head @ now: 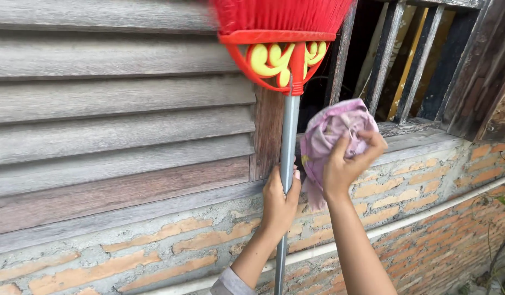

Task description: Cleaning window louver slats with a cloth and a broom in an outdoor area.

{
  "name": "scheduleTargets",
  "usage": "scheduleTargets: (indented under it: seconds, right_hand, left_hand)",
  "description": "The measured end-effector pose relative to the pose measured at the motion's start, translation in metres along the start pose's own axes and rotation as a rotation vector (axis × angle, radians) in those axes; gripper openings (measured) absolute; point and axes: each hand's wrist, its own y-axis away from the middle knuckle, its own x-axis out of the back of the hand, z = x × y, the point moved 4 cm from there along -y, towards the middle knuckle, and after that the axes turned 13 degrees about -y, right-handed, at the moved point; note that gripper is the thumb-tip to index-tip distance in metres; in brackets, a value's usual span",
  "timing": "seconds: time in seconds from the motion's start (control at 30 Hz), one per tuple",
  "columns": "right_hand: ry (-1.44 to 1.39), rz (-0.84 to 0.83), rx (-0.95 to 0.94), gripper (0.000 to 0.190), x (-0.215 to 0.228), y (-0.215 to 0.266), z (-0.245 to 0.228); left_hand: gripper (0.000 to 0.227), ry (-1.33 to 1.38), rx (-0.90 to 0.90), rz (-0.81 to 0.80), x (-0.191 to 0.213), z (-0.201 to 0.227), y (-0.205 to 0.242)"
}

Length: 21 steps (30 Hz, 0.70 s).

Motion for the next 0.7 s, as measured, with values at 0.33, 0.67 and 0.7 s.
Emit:
scheduleTargets:
  seconds: [0.33,0.67,0.7]
  right_hand:
    - [0.092,-0.839,-0.211,0.051,-0.064,0.009,0.046]
    - [0.281,-0.826,-0.345,0.066,-0.035,0.011,0.053]
    - [0.210,-0.793,-0.249,0.066,-0.031,0.010,0.042]
  left_hand:
    - [0.023,0.090,-0.063,0.026,0.005,-0.004,-0.002]
    - [0.027,0.071,-0.026,-0.004,0.007,-0.001,0.000]
    - [0.029,0.080,-0.043,-0.004,0.007,-0.001,0.000]
